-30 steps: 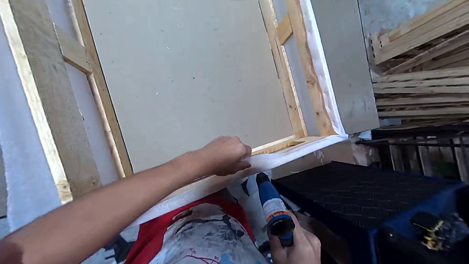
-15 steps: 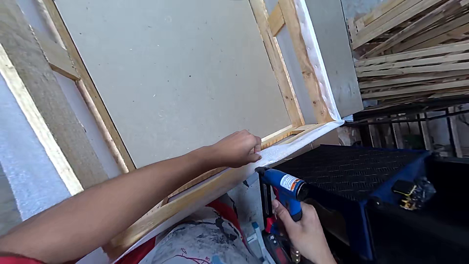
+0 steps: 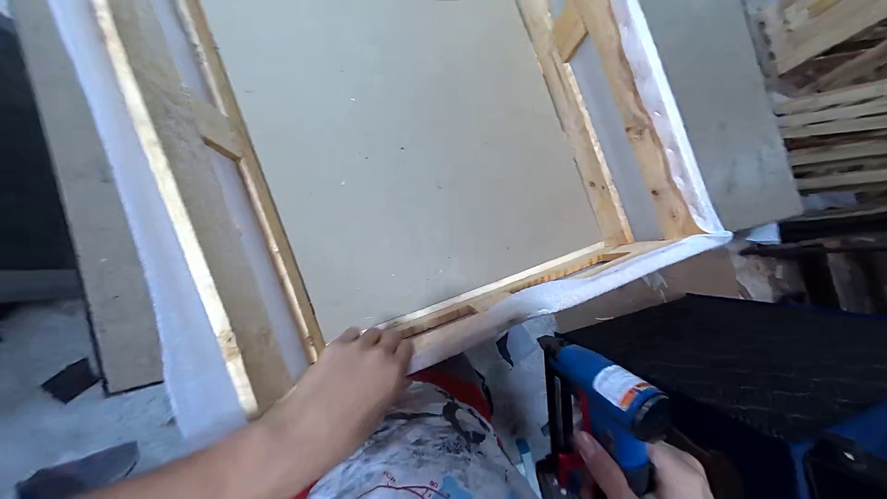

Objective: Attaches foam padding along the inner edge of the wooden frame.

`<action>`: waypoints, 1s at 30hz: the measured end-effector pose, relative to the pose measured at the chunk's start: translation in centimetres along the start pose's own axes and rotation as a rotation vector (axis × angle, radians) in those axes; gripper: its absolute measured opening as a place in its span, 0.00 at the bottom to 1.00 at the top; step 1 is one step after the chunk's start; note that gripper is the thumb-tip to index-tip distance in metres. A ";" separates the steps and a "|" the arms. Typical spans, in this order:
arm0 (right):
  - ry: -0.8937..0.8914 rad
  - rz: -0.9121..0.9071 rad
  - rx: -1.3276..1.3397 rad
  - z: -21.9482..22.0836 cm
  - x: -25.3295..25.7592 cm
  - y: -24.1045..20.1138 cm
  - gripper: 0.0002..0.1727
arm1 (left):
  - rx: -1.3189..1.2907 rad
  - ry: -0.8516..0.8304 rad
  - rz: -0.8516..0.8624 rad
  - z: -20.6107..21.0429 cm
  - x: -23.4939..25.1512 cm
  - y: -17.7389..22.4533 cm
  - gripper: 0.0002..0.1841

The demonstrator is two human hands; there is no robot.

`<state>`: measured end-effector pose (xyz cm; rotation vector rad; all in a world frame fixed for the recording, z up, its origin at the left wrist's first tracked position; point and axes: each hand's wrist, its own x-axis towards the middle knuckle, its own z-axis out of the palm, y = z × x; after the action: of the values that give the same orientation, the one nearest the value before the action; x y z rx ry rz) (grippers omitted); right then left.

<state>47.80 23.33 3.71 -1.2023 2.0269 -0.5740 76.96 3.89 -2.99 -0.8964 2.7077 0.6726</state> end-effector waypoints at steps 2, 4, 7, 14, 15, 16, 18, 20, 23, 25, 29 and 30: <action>0.022 -0.134 -0.231 0.0 1.3 -1.1 0.20 | 0.066 0.192 -0.051 2.0 -3.3 -0.2 0.18; -0.053 -0.232 -0.319 -0.5 2.9 -2.5 0.25 | -0.051 0.401 -0.035 3.1 -3.8 -1.2 0.19; -0.315 -0.229 -0.324 -2.2 6.3 -6.2 0.43 | -0.289 0.527 -0.117 4.4 -2.4 -2.5 0.15; -0.793 0.301 -0.129 1.4 16.7 -17.3 0.45 | -0.764 -0.087 -0.273 4.3 -0.9 -5.6 0.18; -0.839 0.340 -0.192 2.5 17.8 -18.7 0.43 | -0.759 -0.135 -0.292 4.2 -1.0 -6.0 0.19; -0.882 0.372 -0.257 3.4 18.8 -20.0 0.42 | -0.756 -0.164 -0.308 4.0 -1.1 -6.2 0.20; -0.947 0.433 -0.332 5.0 20.3 -22.6 0.41 | -0.728 -0.176 -0.293 3.6 -1.3 -6.5 0.19; -0.963 0.489 -0.325 7.0 20.7 -24.8 0.42 | -0.670 -0.180 -0.242 3.3 -1.4 -6.7 0.19; -0.982 0.538 -0.369 10.5 19.9 -26.4 0.44 | -0.621 -0.126 -0.179 3.5 -2.0 -6.8 0.18; -0.988 0.547 -0.396 11.7 19.7 -27.3 0.44 | -0.527 -0.002 -0.118 3.7 -3.0 -7.3 0.16; -1.012 0.512 -0.397 13.2 18.6 -28.3 0.44 | -0.294 0.349 -0.035 3.0 -9.0 -9.1 0.13; -1.006 0.493 -0.405 13.2 18.4 -28.7 0.43 | -0.238 0.392 -0.012 3.1 -10.8 -9.8 0.19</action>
<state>68.22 -6.74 7.99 -0.8593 1.4511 0.6134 91.64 3.95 -5.55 -1.2132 2.9996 0.9169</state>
